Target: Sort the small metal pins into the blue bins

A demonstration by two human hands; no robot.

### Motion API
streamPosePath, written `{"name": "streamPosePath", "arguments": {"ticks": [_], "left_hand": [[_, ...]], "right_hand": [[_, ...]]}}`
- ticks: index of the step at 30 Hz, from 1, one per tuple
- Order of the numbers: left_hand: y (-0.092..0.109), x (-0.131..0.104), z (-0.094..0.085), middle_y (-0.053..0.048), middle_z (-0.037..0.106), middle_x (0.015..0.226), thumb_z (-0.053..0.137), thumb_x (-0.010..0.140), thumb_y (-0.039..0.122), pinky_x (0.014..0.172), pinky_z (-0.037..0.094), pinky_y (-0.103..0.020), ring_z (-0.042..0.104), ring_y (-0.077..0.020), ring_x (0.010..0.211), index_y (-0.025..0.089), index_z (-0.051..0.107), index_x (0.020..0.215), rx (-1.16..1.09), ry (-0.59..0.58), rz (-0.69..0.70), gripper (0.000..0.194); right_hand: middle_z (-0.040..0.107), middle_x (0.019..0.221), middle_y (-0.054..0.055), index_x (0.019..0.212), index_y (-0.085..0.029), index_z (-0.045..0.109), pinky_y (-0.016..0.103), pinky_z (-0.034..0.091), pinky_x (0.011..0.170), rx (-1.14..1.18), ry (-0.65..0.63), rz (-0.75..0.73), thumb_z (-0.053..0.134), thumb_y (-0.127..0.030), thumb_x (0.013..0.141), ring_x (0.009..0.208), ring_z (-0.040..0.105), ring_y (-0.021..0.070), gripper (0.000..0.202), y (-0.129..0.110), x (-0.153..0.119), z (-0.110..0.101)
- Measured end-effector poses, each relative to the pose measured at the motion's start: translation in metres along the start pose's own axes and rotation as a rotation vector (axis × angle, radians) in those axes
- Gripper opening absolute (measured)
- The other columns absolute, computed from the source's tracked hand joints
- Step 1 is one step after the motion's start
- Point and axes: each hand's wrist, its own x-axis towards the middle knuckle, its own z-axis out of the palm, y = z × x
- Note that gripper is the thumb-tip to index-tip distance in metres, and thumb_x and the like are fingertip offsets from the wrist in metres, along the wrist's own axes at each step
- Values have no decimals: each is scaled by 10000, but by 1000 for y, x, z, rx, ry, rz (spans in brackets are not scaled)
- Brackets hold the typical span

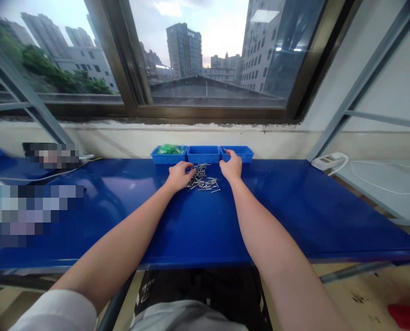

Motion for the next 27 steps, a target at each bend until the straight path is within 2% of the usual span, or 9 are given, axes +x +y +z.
{"name": "streamPosePath", "arguments": {"ticks": [3,8,11,13,15,17,19,23,27], "left_hand": [[0,0,0,-73,619,1143,460,876,325,947,351,-416,540,-247,1101,225,619,1071,4,-9,-1,272],[0,0,0,-75,611,1152,432,888,304,953,355,-415,534,-247,1109,231,616,1070,15,-37,-17,269],[-1,0,1,-76,608,1154,437,887,316,948,368,-408,536,-248,1107,228,614,1077,11,-52,-13,275],[-2,1,2,-74,606,1158,441,884,323,945,375,-401,536,-246,1107,225,612,1082,13,-56,-7,279],[-3,1,2,-72,604,1161,444,882,326,943,378,-396,538,-243,1104,220,610,1083,19,-54,-3,282],[-3,1,3,-71,604,1161,446,881,330,939,381,-396,543,-241,1096,220,612,1078,23,-51,-4,280],[-3,1,3,-68,605,1155,450,878,335,938,380,-402,548,-243,1086,224,615,1068,26,-49,-6,275],[-3,1,3,-66,611,1139,461,869,331,941,375,-419,543,-250,1091,224,625,1044,22,-44,-3,262],[-2,1,3,-68,616,1128,467,864,323,939,376,-422,548,-246,1079,216,629,1038,14,-49,-2,260]], "right_hand": [[558,1263,114,1279,-139,485,412,357,970,-126,2,16,515,-223,708,1152,439,285,578,0,-1,-1],[395,1418,130,1407,-174,318,483,346,966,-194,-92,87,581,-268,691,1225,357,341,769,0,-1,0],[294,1469,165,1434,-138,247,471,351,974,-164,-26,44,572,-253,692,1248,365,324,818,3,0,2],[394,1401,178,1389,-116,338,437,383,953,-93,52,-2,553,-229,691,1193,440,293,740,3,1,2],[578,1196,157,1238,-109,521,384,436,881,-12,49,-28,539,-215,685,1034,551,255,564,2,1,2],[674,913,97,988,-128,658,326,466,781,22,-82,-33,547,-218,675,833,604,213,344,-2,-1,1],[666,718,43,778,-155,687,282,459,694,5,-284,-45,582,-235,656,700,599,180,180,-7,-4,0],[663,655,5,661,-179,682,240,416,611,-46,-603,-121,648,-253,624,648,586,149,89,-16,-9,-2],[678,683,3,660,-187,686,231,402,588,-107,-713,-159,668,-234,625,665,597,147,61,-17,-10,0]]}}
